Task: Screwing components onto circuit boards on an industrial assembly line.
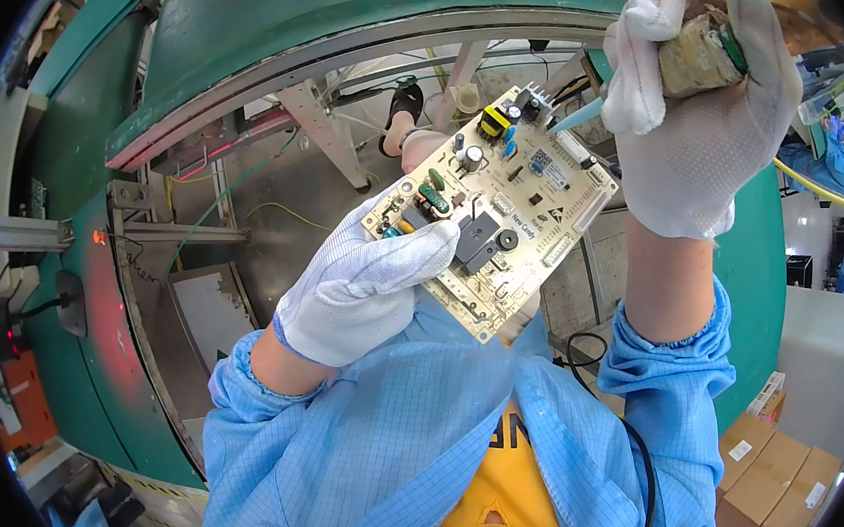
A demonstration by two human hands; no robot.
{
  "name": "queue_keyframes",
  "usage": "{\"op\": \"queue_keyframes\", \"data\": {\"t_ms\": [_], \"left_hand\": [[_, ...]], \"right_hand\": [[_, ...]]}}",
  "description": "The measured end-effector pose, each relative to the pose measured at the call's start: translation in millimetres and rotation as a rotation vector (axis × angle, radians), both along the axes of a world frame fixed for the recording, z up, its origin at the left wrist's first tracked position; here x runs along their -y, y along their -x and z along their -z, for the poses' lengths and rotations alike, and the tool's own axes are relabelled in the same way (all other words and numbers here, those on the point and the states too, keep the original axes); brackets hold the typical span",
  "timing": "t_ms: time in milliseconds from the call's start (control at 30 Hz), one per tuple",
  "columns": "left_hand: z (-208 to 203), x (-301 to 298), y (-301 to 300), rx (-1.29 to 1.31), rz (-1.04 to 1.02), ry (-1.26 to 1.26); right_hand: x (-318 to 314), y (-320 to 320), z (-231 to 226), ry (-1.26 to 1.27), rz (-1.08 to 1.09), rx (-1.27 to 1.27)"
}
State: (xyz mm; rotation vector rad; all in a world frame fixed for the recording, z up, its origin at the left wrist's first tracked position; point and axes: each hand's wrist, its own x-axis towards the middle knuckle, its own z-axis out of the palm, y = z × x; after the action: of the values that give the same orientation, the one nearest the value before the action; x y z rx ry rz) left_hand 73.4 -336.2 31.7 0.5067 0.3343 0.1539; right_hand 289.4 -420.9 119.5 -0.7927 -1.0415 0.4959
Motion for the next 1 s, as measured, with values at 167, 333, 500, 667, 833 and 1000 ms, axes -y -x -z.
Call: {"op": "queue_keyframes", "data": {"t_ms": [167,333,500,667,833,1000], "left_hand": [[-2,1,2,-0.03,-0.023,-0.008],[-4,1,2,-0.014,-0.019,0.021],[-3,1,1,-0.031,-0.026,0.015],[4,-3,3,-0.044,-0.018,-0.001],[9,-5,4,-0.033,-0.083,0.064],[13,-8,7,0.01,-0.114,0.145]], "right_hand": [[0,-3,0,0.0,-0.023,-0.039],[-1,1,-1,-0.001,-0.045,-0.081],[-1,4,-1,-0.002,-0.068,-0.121],[-2,6,-1,-0.002,-0.094,-0.161],[1,10,-2,-0.004,-0.121,-0.202],[2,9,-3,-0.008,-0.144,-0.241]]}}
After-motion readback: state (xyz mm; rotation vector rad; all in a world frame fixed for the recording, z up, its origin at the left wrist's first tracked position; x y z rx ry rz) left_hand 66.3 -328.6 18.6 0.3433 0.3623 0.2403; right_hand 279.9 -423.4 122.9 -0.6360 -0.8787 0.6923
